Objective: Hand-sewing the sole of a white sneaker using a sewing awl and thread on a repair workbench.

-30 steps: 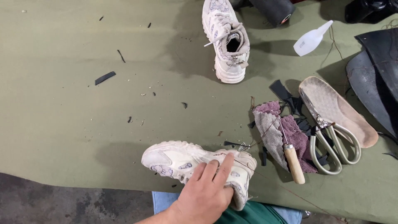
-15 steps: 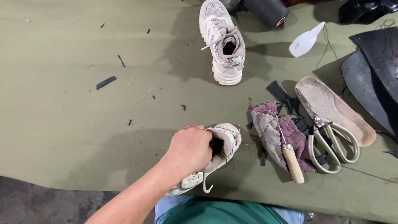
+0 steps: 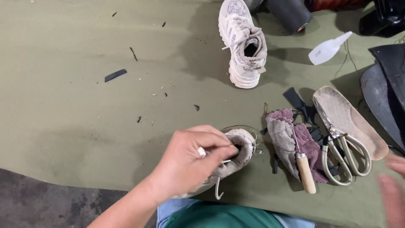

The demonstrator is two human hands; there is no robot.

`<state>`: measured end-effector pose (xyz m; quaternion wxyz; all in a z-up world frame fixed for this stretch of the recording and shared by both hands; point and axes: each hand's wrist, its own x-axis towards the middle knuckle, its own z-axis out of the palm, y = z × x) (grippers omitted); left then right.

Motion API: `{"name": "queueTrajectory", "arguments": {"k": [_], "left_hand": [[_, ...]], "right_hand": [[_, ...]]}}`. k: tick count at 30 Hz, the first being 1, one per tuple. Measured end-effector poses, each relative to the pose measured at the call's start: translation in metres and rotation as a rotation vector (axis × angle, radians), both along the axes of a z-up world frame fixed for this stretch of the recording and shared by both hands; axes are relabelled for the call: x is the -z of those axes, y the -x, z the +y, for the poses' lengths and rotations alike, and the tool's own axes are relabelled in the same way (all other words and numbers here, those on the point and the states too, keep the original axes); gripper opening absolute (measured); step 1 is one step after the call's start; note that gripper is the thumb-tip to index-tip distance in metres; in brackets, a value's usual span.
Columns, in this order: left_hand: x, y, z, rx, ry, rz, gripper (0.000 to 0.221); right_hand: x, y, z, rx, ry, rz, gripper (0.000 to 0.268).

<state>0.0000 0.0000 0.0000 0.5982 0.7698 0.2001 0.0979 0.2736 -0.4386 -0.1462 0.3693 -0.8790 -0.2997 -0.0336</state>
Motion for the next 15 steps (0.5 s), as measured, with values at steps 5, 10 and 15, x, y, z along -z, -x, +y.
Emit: {"name": "queueTrajectory", "arguments": {"k": [5, 10, 15], "left_hand": [[-0.022, -0.001, -0.023, 0.192, -0.026, -0.350, 0.006], [-0.014, 0.000, -0.048, 0.409, -0.023, -0.412, 0.007], [-0.007, 0.017, -0.034, 0.237, -0.112, -0.395, 0.017]], "right_hand": [[-0.140, 0.127, 0.176, -0.042, 0.135, -0.041, 0.023], [-0.096, 0.120, 0.263, -0.466, 0.395, 0.549, 0.048], [-0.076, 0.135, 0.280, -0.793, 0.135, 0.232, 0.044]]}}
